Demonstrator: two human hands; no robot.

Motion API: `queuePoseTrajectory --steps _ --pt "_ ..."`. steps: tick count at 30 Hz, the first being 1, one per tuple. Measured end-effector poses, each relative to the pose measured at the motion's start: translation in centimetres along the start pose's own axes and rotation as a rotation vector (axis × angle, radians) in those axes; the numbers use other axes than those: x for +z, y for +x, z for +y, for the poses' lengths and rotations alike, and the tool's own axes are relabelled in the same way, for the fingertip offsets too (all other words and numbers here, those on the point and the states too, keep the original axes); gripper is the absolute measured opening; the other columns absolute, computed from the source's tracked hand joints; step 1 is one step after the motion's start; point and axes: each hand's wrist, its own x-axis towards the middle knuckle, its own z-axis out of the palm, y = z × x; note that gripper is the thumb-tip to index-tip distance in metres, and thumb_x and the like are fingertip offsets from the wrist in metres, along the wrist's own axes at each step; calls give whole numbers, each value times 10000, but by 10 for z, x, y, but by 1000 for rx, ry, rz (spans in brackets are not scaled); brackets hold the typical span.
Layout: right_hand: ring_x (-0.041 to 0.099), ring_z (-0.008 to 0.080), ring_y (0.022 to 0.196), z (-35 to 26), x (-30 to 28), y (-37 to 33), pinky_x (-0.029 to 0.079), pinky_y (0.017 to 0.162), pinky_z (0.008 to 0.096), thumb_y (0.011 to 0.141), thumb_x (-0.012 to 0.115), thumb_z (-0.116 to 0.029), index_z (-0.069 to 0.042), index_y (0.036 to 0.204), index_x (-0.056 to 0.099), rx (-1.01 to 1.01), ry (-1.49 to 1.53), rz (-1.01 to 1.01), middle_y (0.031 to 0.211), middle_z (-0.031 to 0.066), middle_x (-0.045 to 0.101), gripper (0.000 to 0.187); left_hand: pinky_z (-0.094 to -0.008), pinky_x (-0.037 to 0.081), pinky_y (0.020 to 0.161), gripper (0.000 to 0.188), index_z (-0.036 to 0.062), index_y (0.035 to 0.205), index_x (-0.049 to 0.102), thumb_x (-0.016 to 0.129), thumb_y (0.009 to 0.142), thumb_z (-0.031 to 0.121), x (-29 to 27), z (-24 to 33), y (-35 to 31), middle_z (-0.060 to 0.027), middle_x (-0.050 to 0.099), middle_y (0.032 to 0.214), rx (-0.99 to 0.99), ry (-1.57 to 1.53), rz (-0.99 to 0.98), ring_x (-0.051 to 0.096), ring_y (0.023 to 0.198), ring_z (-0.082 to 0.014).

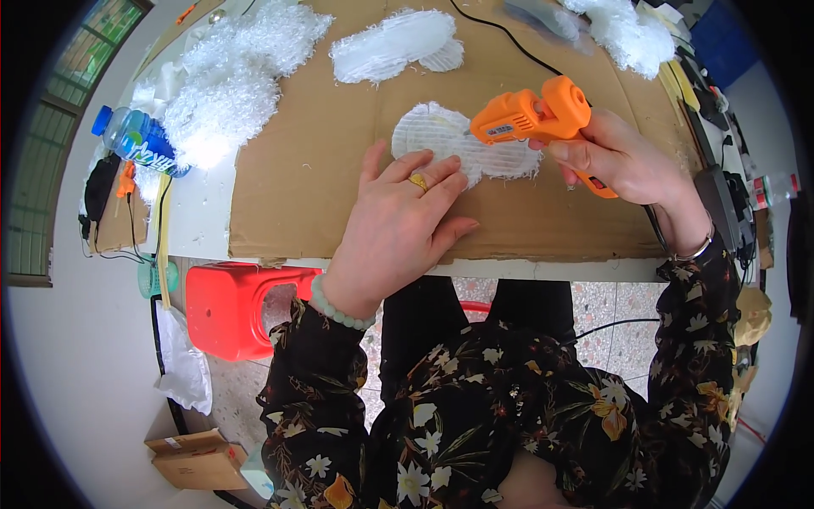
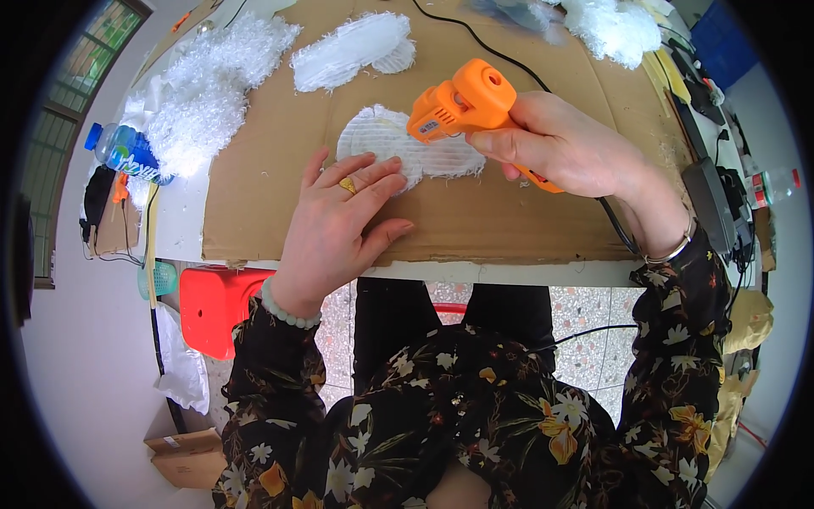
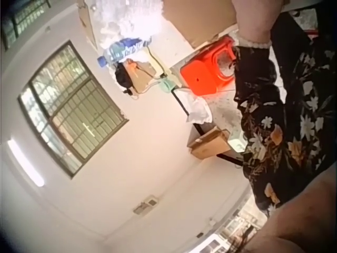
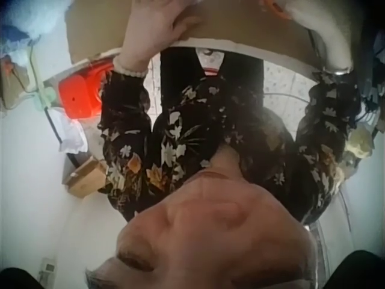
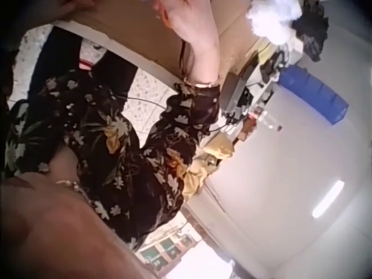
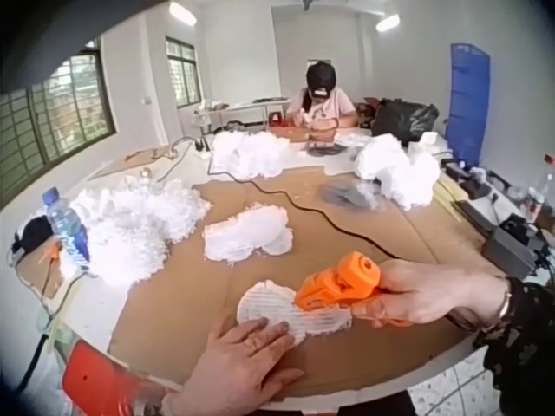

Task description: Applying hot glue to cardboard and attaching cotton fluff to create cloud decorations.

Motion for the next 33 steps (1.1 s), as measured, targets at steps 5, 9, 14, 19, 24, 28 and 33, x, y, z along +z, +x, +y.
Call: queuePoseTrajectory --steps 5,9,14,19,24,28,33 --pt "542 101 703 9 1 -5 435 639 246 973 545 -266 17 1257 525 -14 41 64 941 47 627 401 -537 320 1056 391 89 1084 651 745 763 291 2 0 0 -42 654 1188 -3 5 3 584 1122 -292" --pt "540 106 708 7 -2 -5 443 656 250 972 545 -255 18 1276 513 34 37 43 913 45 614 410 -580 312 1036 404 74 1086 639 750 759 284 3 -2 0 -68 649 1168 21 -9 7 582 1104 -307" --pt "540 105 708 11 0 -8 439 653 250 970 539 -240 18 1263 527 -26 83 70 867 37 591 391 -583 308 1042 411 74 1091 642 751 757 287 2 -1 2 -67 650 1173 13 -2 -5 580 1109 -306" --pt "536 98 705 12 1 -10 431 641 249 967 542 -232 21 1211 563 -104 173 94 825 29 567 352 -587 301 1045 413 75 1090 646 751 756 292 2 0 1 -65 650 1188 -5 17 -29 581 1115 -310" --pt "534 97 709 16 4 -2 429 638 251 974 541 -249 22 1178 573 -77 122 48 805 19 548 341 -580 299 1045 407 77 1087 648 753 755 290 2 1 2 -63 656 1180 -6 17 -37 583 1116 -308" --pt "532 94 692 17 2 -3 426 633 250 975 545 -259 20 1144 587 -61 82 78 791 14 546 329 -569 301 1044 398 77 1076 653 756 754 288 0 3 4 -61 661 1170 -7 30 -31 582 1115 -304" --pt "524 86 656 12 1 3 410 611 249 973 545 -294 13 1131 598 -85 12 47 718 9 543 349 -559 305 1044 397 79 1077 651 758 752 281 -1 2 4 -58 657 1172 7 39 -32 583 1110 -303"
